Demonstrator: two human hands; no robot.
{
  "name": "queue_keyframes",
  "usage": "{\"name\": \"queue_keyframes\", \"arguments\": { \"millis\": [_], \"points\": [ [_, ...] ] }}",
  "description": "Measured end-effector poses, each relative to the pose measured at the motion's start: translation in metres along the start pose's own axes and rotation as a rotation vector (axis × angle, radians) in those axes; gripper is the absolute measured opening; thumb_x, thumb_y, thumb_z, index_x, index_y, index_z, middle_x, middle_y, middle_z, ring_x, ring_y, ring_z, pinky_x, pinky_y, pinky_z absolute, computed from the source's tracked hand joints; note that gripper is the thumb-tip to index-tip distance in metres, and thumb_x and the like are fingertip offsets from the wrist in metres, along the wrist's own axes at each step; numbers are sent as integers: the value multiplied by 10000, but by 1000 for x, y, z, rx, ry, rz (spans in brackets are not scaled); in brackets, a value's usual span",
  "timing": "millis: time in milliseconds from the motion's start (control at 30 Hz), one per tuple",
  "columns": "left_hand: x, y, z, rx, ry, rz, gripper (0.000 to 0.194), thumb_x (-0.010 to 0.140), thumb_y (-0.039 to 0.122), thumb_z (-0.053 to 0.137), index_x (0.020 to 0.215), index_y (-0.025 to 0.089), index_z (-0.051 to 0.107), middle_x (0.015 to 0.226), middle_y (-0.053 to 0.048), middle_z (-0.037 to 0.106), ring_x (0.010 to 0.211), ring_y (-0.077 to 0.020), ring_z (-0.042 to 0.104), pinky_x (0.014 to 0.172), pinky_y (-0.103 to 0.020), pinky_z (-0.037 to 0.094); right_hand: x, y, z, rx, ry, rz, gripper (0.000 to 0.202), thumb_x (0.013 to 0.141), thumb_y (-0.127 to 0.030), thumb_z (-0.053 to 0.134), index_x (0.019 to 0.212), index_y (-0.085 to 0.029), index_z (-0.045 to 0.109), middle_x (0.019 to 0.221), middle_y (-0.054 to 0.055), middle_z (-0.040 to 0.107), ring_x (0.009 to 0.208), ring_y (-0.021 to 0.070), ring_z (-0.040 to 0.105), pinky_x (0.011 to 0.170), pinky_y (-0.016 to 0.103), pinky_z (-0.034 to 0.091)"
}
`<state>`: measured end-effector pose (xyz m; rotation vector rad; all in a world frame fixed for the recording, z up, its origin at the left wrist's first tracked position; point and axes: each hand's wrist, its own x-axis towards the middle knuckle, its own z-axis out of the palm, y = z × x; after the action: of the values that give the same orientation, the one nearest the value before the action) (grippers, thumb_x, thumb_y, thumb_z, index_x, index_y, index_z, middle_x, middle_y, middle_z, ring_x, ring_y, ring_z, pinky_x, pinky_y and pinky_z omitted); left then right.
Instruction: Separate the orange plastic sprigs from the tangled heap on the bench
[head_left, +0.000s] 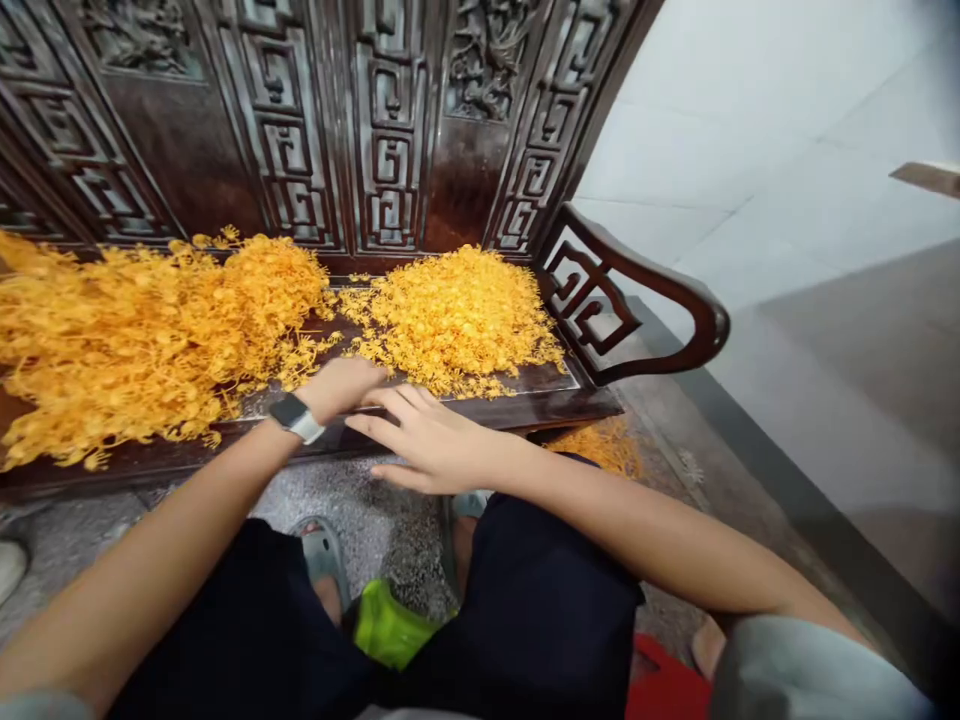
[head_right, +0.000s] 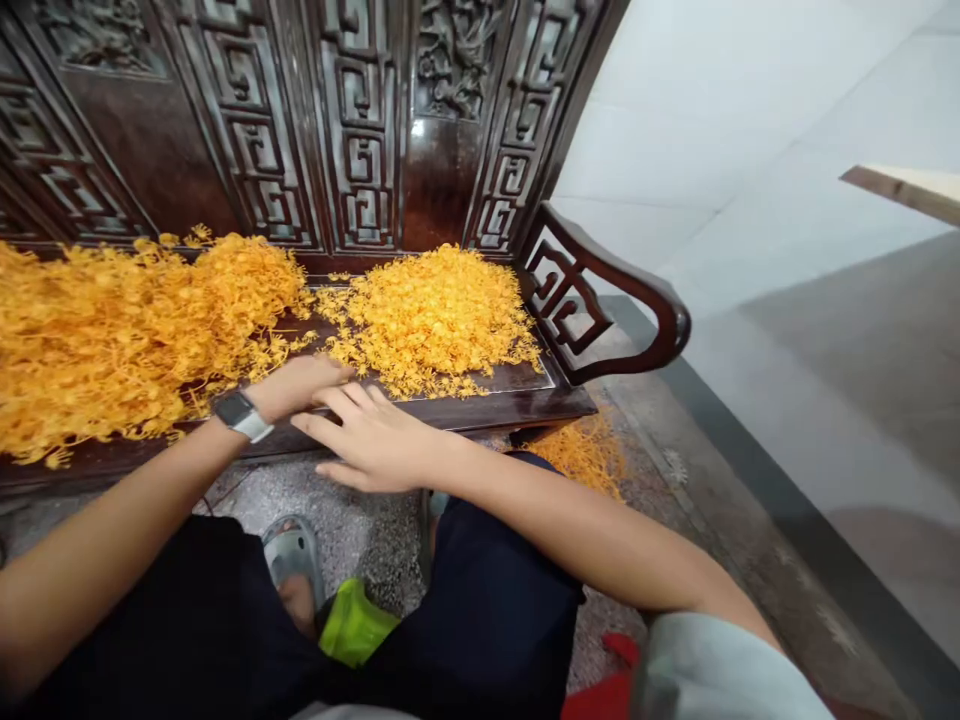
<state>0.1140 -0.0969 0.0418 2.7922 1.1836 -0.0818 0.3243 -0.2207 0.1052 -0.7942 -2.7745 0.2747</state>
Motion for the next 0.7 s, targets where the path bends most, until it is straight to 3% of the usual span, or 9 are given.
{"name": "queue_keyframes", "arguments": {
  "millis": [67, 167, 267, 367, 433, 600, 700],
  "points": [
    [3, -34, -8, 145, -10, -112, 318, 1024, 270, 530, 1181, 82, 732, 1151, -281, 724, 1091, -420, 706, 890, -480, 550, -11, 9, 5, 46, -66, 25, 531, 1108, -411, 499, 1515, -73, 539, 1391, 245, 565, 1228, 328, 555, 1096, 530, 503],
    [4, -76, -9, 278, -70, -370, 553, 1046, 427, 521, 1374, -10, 603, 1354, -371, 628, 1270, -512, 604, 974, -548, 524, -20, 15, 11, 61, -181, 20, 472, 1105, -386, 505, 1445, -68, 585, 1280, 206, 605, 1110, 301, 596, 1037, 496, 533],
    [1, -102, -4, 209, -217, -447, 487, 1041, 388, 488, 1291, 5, 653, 1234, -333, 713, 1157, -440, 683, 921, -459, 535, -22, 15, 12, 25, -287, 20, 413, 1102, -382, 508, 1363, -84, 627, 1249, 191, 627, 1057, 306, 616, 944, 485, 550],
    [-1, -110, -8, 185, -232, -456, 419, 1046, 312, 401, 1201, 73, 709, 1158, -273, 752, 1030, -377, 720, 826, -398, 519, -23, 13, 11, 21, -334, 19, 376, 1100, -375, 520, 1327, -98, 636, 1240, 190, 648, 1032, 293, 646, 878, 454, 552],
    [0, -107, -18, 133, -101, -452, 412, 1052, 327, 399, 1232, 120, 706, 1130, -203, 765, 1004, -329, 705, 827, -370, 498, -24, 13, 10, 24, -331, 21, 361, 1099, -364, 525, 1324, -105, 636, 1219, 185, 665, 1013, 284, 667, 855, 439, 550],
    [1, -81, -43, -382, 528, -457, 310, 1000, 449, 600, 1146, 198, 711, 835, -7, 657, 720, -160, 547, 653, -253, 402, -21, 21, 8, 79, -287, 18, 353, 1108, -375, 507, 1306, -117, 644, 1148, 162, 703, 968, 272, 693, 830, 421, 549],
    [3, -62, -45, -683, 681, -442, 268, 971, 416, 660, 1092, 178, 684, 822, 3, 646, 685, -135, 525, 614, -241, 380, -13, 35, 10, 160, -209, 100, 344, 1106, -386, 514, 1273, -124, 663, 1149, 160, 718, 1015, 267, 695, 875, 416, 556]
  ]
}}
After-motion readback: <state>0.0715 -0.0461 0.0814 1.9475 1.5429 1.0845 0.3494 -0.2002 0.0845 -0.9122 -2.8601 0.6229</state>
